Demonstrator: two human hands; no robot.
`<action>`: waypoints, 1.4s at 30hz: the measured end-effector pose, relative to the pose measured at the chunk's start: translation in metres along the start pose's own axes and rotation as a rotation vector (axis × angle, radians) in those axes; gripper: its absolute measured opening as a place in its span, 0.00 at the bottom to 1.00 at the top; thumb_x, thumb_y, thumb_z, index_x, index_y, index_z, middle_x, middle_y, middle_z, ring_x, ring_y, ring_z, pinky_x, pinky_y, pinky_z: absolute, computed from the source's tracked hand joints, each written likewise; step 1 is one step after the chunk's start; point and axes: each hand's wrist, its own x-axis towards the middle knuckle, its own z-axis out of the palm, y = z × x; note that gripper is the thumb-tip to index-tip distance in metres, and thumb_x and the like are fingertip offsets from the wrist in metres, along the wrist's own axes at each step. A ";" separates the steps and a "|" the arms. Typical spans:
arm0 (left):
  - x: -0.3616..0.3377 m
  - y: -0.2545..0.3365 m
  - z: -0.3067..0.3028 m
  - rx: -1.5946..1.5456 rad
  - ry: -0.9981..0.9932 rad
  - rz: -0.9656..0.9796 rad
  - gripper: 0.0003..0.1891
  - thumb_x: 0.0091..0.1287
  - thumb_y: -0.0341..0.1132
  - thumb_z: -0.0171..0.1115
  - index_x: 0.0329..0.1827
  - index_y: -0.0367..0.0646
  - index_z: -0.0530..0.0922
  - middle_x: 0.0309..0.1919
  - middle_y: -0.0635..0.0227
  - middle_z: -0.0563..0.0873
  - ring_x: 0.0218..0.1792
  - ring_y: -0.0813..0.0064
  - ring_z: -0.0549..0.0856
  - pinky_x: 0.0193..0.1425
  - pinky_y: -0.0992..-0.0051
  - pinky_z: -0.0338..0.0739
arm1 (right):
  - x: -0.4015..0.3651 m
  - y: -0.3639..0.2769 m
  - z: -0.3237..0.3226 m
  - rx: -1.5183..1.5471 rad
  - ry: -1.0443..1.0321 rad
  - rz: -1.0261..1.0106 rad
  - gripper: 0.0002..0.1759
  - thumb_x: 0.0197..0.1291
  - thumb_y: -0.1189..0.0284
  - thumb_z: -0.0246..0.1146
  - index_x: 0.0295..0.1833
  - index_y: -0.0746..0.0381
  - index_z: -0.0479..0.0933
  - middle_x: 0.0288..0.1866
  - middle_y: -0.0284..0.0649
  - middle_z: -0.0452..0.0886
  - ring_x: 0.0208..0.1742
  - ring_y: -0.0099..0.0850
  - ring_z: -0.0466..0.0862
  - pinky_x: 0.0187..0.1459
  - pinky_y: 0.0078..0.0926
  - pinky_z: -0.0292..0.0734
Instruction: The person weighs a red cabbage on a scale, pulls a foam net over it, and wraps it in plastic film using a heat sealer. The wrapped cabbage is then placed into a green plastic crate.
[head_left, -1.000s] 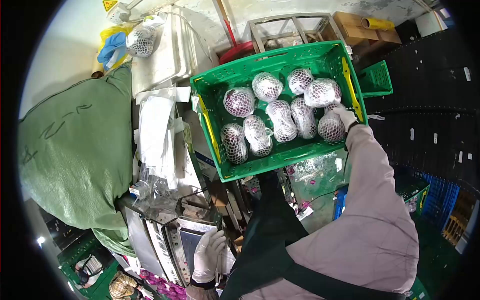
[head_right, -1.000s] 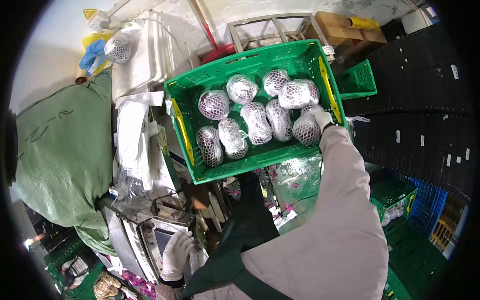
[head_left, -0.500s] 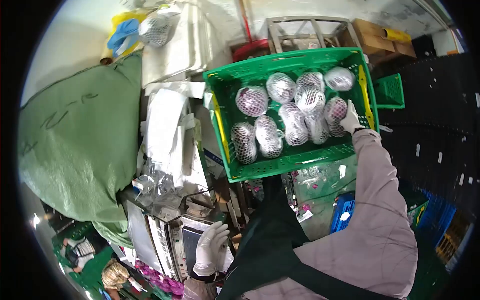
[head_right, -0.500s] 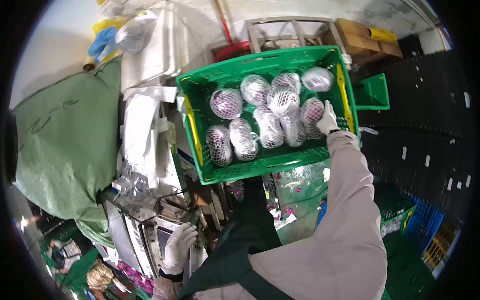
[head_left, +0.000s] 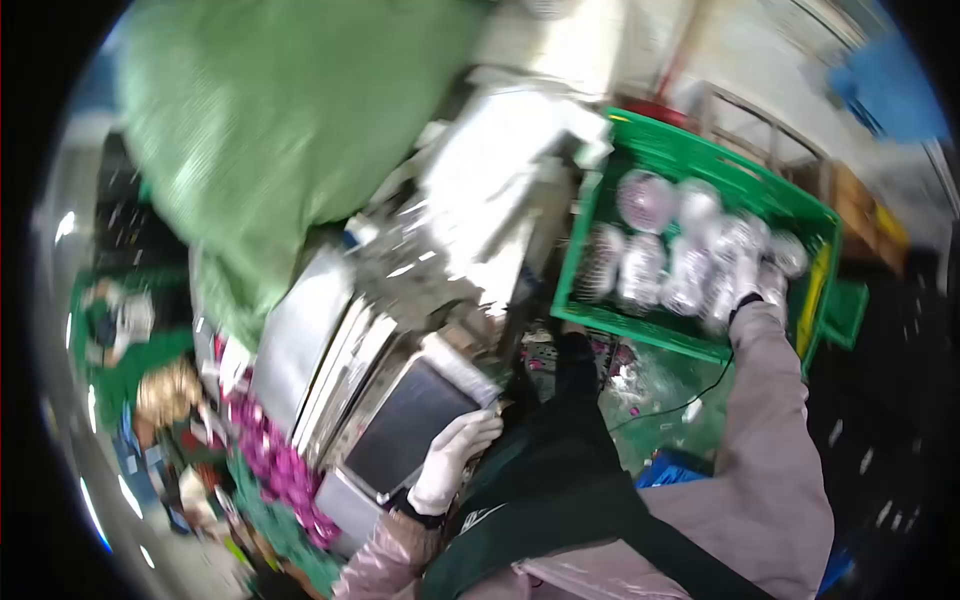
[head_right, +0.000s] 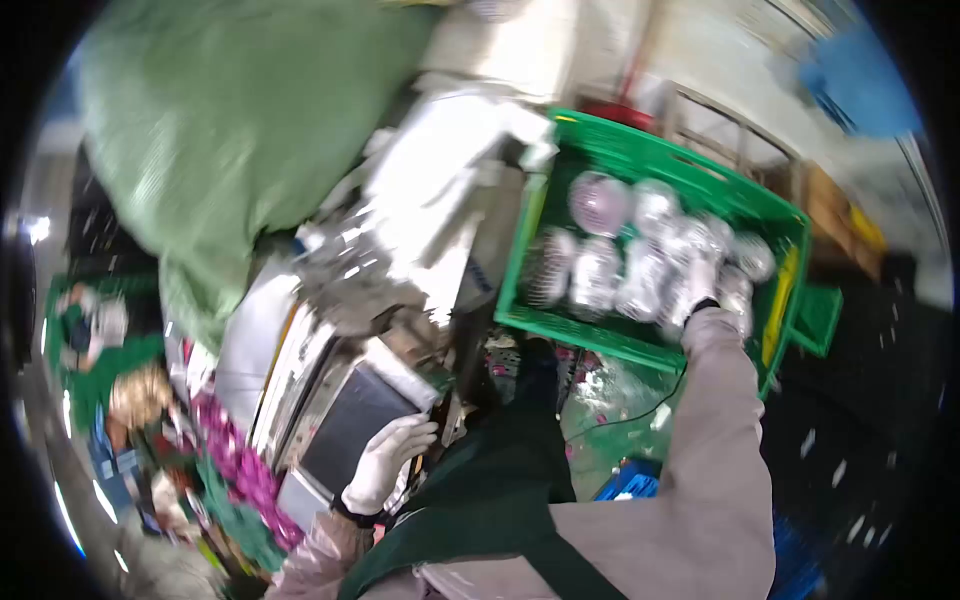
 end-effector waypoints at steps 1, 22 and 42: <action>-0.007 -0.004 -0.007 -0.008 -0.005 0.022 0.19 0.77 0.38 0.47 0.64 0.36 0.71 0.56 0.57 0.81 0.58 0.68 0.80 0.66 0.69 0.70 | -0.001 -0.023 0.000 -0.391 -0.099 -0.152 0.28 0.60 0.56 0.59 0.61 0.62 0.71 0.55 0.49 0.78 0.58 0.39 0.77 0.58 0.35 0.70; -0.264 -0.331 -0.373 -0.893 1.175 0.553 0.16 0.71 0.34 0.56 0.59 0.38 0.72 0.42 0.59 0.83 0.44 0.67 0.85 0.46 0.68 0.82 | -0.482 -0.380 0.097 0.449 -1.123 -0.747 0.21 0.74 0.68 0.46 0.65 0.67 0.71 0.53 0.44 0.81 0.45 0.26 0.81 0.50 0.22 0.74; -0.251 -0.408 -0.620 -0.888 1.745 0.294 0.34 0.48 0.39 0.76 0.57 0.33 0.73 0.41 0.58 0.82 0.43 0.69 0.81 0.46 0.70 0.76 | -0.783 -0.624 0.364 -0.582 -1.174 -1.971 0.16 0.60 0.65 0.56 0.49 0.59 0.83 0.48 0.49 0.83 0.52 0.45 0.82 0.57 0.39 0.75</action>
